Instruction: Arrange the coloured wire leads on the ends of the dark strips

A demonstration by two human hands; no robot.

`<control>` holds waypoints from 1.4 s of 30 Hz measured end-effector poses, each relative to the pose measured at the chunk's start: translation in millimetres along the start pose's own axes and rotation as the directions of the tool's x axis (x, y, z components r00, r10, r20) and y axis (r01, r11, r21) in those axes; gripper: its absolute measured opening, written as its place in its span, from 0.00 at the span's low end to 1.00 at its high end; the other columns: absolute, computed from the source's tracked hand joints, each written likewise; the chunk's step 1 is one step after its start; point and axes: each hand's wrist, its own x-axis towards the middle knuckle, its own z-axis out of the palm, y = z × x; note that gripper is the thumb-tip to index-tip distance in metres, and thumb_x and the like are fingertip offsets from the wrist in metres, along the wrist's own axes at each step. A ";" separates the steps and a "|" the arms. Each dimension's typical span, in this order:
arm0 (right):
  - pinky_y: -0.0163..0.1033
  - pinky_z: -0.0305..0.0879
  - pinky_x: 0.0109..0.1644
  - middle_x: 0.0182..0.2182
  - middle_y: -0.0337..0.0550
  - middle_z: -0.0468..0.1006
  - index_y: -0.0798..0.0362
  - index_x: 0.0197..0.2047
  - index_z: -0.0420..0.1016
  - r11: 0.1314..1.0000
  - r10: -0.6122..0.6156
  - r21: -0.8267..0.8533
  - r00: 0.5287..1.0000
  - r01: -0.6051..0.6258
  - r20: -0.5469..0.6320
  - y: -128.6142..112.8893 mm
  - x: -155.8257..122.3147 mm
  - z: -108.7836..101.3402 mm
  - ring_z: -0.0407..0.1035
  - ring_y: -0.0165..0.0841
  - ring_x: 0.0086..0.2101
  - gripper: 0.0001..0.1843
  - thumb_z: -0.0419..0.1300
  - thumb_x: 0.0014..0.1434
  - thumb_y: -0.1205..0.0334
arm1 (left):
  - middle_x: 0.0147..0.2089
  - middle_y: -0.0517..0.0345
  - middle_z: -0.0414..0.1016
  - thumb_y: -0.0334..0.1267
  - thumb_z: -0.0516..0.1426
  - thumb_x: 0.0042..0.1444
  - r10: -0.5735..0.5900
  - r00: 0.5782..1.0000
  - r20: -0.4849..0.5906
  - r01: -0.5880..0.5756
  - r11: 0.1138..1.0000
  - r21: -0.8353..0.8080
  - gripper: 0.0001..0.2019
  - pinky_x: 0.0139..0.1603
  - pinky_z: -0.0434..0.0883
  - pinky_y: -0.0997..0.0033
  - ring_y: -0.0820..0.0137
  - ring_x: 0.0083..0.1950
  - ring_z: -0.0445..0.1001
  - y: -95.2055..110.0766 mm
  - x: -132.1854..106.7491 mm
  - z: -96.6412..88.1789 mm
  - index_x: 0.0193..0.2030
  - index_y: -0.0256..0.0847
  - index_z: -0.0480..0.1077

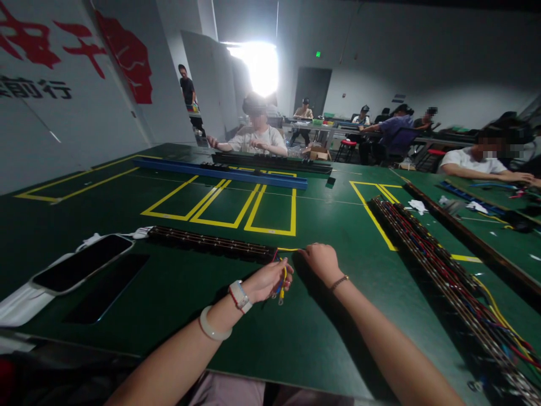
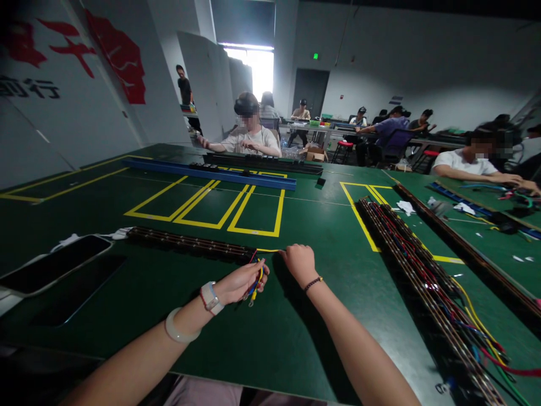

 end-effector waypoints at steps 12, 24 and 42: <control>0.43 0.59 0.50 0.48 0.46 0.72 0.48 0.52 0.70 0.641 -0.723 -0.012 0.599 0.767 -0.344 16.2 -38.4 7.8 0.65 0.34 0.42 0.15 0.51 0.64 0.64 | 0.35 0.48 0.77 0.38 0.49 0.61 -0.001 0.994 0.110 0.023 0.979 -0.201 0.11 0.47 0.69 0.61 0.66 0.38 0.77 -6.6 8.2 -5.2 0.44 0.33 0.67; 0.39 0.61 0.44 0.36 0.45 0.76 0.54 0.46 0.71 0.694 -0.442 0.311 0.725 0.649 -0.528 -37.6 1.8 -19.6 0.66 0.33 0.38 0.11 0.49 0.65 0.64 | 0.34 0.48 0.76 0.34 0.52 0.54 0.051 0.987 0.153 -0.038 0.996 -0.082 0.09 0.47 0.69 0.60 0.64 0.40 0.75 -2.8 1.3 2.5 0.39 0.32 0.70; 0.41 0.58 0.46 0.41 0.47 0.74 0.51 0.51 0.71 0.794 -0.277 0.394 0.852 0.463 -0.444 -38.2 11.7 -0.9 0.65 0.36 0.42 0.15 0.51 0.64 0.58 | 0.32 0.53 0.74 0.45 0.54 0.56 0.085 0.996 0.023 -0.088 0.961 0.262 0.15 0.36 0.71 0.68 0.71 0.30 0.75 -1.0 -6.2 7.2 0.44 0.36 0.64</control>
